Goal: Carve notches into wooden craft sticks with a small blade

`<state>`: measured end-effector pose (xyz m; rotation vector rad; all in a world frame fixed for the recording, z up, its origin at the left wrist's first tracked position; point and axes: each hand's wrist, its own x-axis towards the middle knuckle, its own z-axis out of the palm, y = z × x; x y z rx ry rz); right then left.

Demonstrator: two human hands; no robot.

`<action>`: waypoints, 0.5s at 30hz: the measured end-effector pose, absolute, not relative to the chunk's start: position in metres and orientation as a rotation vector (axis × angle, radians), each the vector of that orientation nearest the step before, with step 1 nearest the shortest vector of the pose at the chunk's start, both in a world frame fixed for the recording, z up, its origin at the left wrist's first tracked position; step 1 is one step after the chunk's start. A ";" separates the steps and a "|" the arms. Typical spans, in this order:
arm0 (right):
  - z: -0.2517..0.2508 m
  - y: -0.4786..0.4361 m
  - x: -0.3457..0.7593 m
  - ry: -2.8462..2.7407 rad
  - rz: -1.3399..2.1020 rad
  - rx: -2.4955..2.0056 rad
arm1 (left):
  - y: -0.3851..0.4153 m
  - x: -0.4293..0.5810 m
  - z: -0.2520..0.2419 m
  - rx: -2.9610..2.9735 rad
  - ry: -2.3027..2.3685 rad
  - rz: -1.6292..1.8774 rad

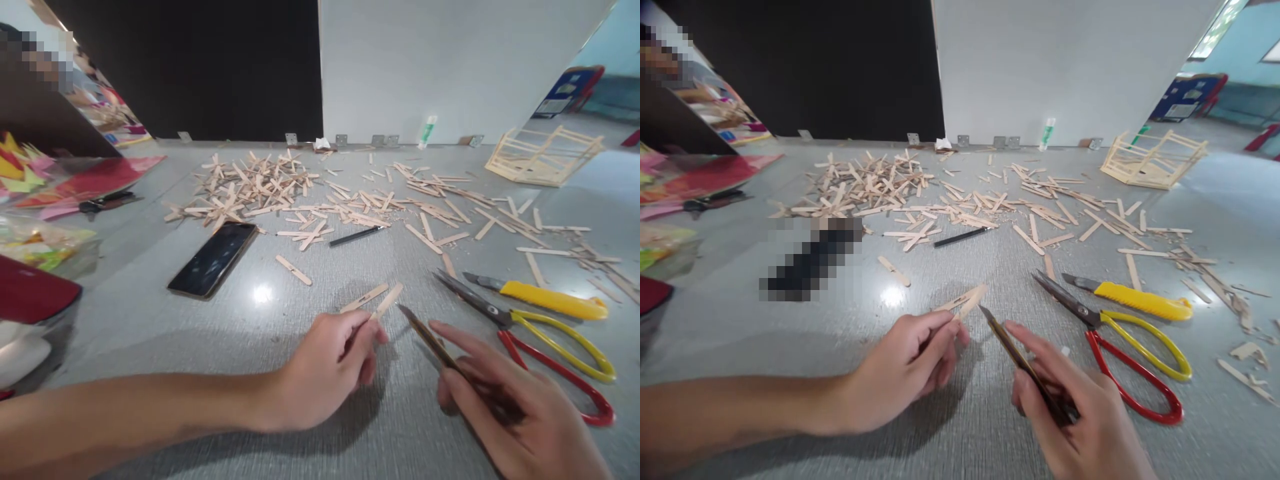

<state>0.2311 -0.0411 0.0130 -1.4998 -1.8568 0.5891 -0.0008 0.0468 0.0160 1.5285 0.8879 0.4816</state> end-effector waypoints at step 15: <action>0.006 -0.044 0.232 -1.981 0.382 -1.496 | 0.042 0.001 0.017 1.765 0.937 0.509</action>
